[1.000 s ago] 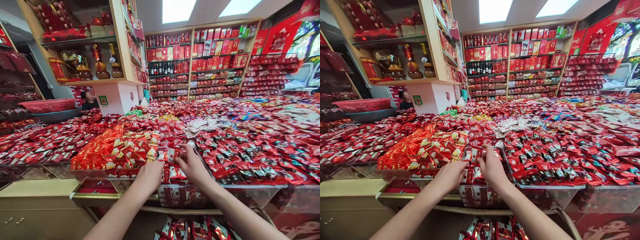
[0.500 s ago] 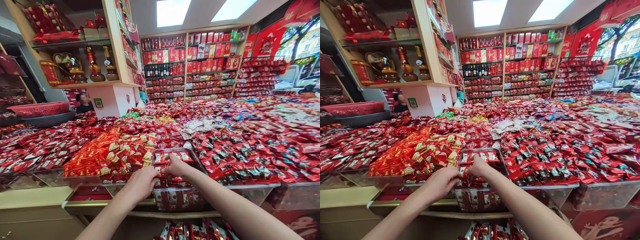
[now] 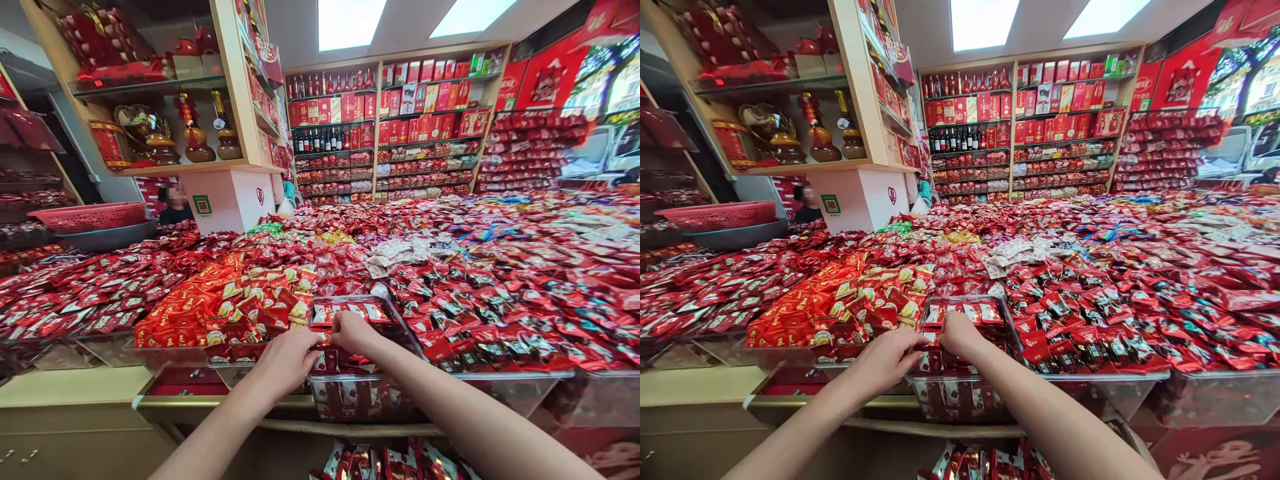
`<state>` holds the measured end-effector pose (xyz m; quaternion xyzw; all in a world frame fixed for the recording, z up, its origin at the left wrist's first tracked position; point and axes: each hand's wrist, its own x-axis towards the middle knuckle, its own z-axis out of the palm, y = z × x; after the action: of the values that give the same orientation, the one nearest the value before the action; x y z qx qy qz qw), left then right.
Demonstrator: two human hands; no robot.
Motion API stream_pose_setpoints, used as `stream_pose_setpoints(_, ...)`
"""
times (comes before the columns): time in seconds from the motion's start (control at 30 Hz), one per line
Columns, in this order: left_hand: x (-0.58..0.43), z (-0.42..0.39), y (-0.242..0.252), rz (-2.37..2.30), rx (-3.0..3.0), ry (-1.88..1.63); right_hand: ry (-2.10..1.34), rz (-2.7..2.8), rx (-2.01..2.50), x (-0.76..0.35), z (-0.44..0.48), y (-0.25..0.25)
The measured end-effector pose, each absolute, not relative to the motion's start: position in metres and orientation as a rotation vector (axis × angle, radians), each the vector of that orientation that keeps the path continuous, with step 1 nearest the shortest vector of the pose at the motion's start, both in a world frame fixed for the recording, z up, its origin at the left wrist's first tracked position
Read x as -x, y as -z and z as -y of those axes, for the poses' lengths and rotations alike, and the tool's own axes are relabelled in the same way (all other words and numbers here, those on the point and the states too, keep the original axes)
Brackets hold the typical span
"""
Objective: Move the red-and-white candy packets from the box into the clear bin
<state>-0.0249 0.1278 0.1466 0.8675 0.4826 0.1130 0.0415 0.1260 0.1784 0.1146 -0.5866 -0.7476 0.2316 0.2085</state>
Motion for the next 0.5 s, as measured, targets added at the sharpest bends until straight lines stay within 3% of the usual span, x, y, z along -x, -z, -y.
stream_pose_setpoints(0.33,0.025,-0.125,-0.142,-1.472,-2.633,-0.469,-0.416,2.120,1.628,-0.131,-0.168,-0.129)
stream_pose_setpoints(0.5,0.025,-0.127,-0.140,-1.440,-2.590,-0.556,-0.381,2.151,1.281,-0.139,-0.102,-0.147)
